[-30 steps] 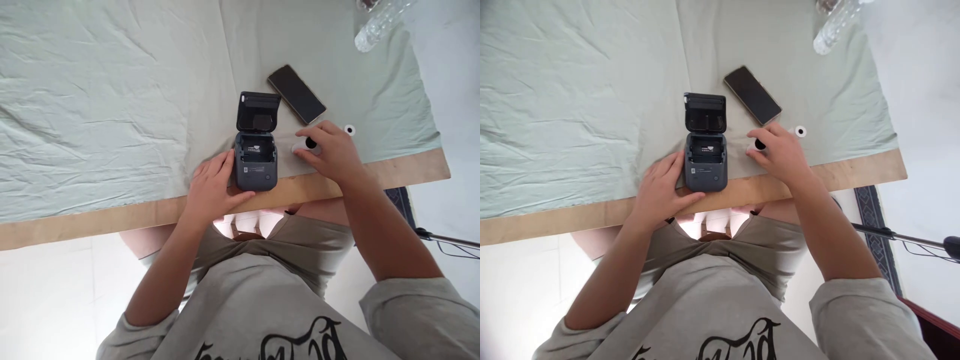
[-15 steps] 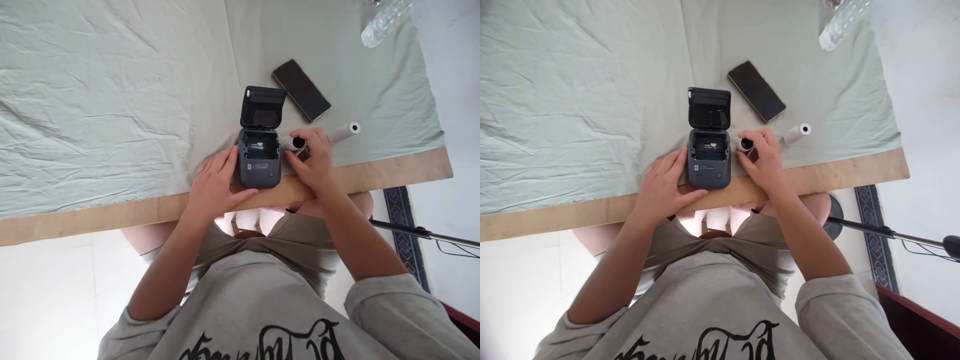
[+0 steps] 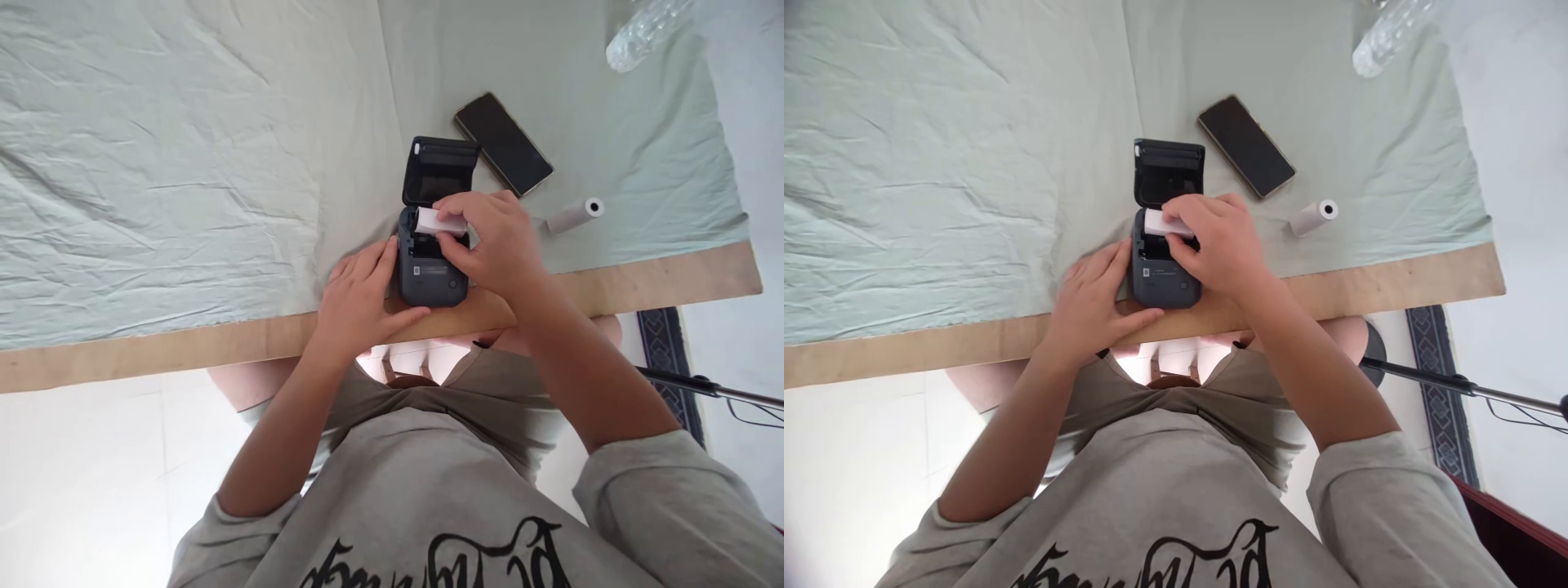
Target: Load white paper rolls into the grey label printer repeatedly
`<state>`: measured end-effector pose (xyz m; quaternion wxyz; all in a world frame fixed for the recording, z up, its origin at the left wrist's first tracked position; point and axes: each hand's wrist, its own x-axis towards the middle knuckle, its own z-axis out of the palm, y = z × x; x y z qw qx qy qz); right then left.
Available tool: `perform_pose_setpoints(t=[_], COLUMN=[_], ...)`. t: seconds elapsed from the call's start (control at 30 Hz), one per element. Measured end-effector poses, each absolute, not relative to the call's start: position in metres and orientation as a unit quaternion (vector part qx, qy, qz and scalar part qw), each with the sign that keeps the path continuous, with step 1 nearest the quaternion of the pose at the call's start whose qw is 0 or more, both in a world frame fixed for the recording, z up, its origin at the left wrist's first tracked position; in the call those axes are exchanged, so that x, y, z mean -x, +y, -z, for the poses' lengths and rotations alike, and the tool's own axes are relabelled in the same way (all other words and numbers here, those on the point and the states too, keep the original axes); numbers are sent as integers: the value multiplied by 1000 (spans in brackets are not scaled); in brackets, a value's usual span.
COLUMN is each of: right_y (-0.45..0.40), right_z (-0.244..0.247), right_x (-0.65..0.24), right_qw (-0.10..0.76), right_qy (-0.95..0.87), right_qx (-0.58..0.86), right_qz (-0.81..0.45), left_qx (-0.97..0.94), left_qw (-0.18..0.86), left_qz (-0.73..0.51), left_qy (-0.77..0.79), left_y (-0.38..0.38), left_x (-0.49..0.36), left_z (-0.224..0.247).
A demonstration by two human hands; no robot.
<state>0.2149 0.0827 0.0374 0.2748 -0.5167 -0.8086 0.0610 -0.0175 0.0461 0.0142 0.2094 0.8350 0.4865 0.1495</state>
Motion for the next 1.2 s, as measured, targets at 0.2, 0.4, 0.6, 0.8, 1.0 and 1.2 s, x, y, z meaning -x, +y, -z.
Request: perform_pose_setpoints(t=[0.2,0.4,0.6,0.8,1.0,1.2], right_y=[85,60,29,14,12,13], right_z=[-36,-43,-30,-24,-19,-15], right_x=[-214,-208,-193,-182,-183,-186], right_qw=[290,398,408,449,484,489], right_qy=[-795,-782,-739,-700,-689,-674], right_qx=[525,476,536,552,525,524], right_qz=[-89,-65,-17,-70,-126,-177], left_qx=[-833,-804,-726,-722,-712,-818], left_qw=[209,276,302,310,352,228], left_qz=[-150,-172,-367,-442,-443,-255], left_qy=[490,497,497,433,416,462], left_y=[45,50,94,123,118,141], left_x=[15,22,0,-31,-33,-75], left_z=[-15,-21,-47,-59,-67,-79])
